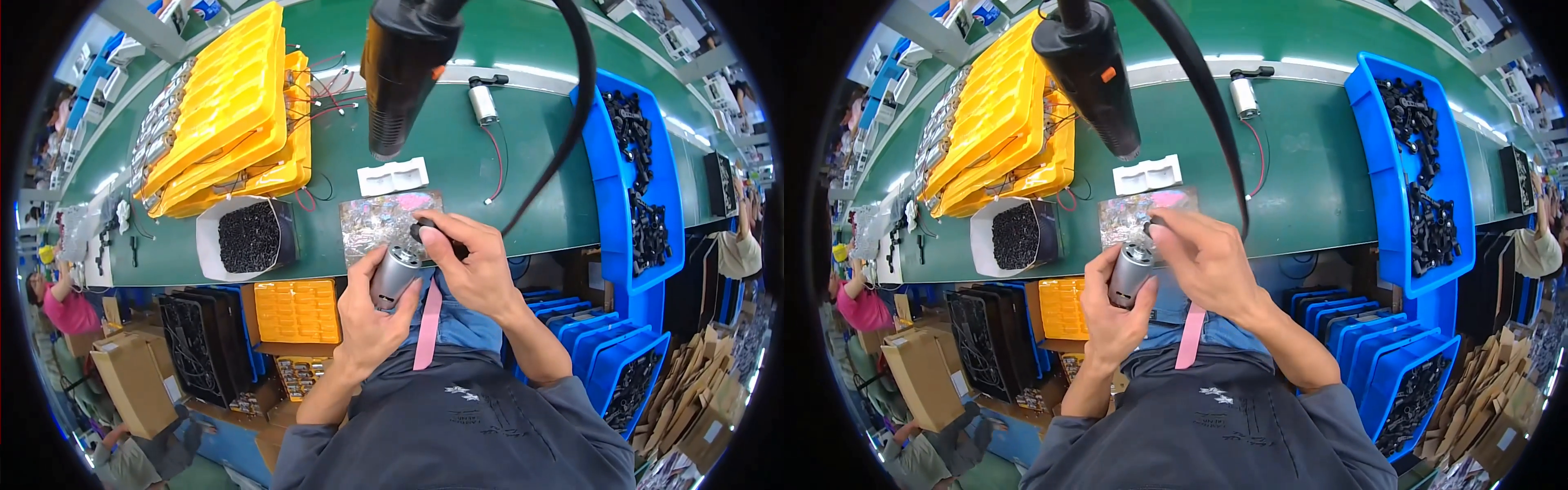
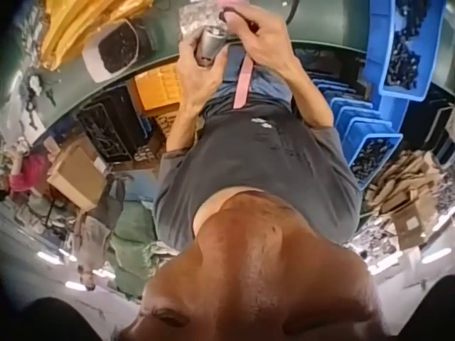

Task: Assemble small metal components using a hanging electric screwdriver at a factory workstation.

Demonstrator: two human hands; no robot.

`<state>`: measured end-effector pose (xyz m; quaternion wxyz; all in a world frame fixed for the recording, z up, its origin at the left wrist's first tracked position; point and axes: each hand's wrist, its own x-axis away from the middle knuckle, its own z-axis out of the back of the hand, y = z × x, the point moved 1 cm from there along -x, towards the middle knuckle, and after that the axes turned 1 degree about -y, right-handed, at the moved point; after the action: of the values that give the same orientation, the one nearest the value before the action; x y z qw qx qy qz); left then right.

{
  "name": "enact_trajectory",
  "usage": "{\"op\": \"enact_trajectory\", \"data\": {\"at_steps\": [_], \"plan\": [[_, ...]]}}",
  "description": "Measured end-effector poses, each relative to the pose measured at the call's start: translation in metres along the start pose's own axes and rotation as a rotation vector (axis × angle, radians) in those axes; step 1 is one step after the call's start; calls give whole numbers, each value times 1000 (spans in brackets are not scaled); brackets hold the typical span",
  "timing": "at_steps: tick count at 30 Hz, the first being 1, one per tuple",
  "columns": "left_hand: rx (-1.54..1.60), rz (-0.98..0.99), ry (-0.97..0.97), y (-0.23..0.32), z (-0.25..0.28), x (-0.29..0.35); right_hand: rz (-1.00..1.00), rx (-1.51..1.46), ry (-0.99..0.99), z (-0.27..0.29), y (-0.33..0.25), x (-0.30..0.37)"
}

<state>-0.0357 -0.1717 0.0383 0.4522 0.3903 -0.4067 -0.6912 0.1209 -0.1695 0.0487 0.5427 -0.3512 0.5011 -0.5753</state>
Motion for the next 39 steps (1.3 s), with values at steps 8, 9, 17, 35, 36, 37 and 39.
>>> {"op": "enact_trajectory", "data": {"at_steps": [8, 9, 17, 35, 36, 37, 39], "plan": [[285, 163, -139, -9, 3, -3, 233, 157, -122, 4, 5, -11], [288, 163, -137, -9, 5, -5, 292, 162, -124, 5, 8, -13], [985, 515, -325, -2, 13, -23, 372, 233, -196, 13, -1, -26], [-416, -171, 6, -18, -31, 6, 139, 729, -413, -3, -3, -46], [-447, -88, -130, -21, -25, 2, 242, 736, -391, -13, -7, -53], [-373, 2, -83, -19, -14, -1, 260, 782, -387, -22, -10, -57], [-479, 6, -81, -18, -5, -20, 298, 886, -356, -26, 1, -68]]}}
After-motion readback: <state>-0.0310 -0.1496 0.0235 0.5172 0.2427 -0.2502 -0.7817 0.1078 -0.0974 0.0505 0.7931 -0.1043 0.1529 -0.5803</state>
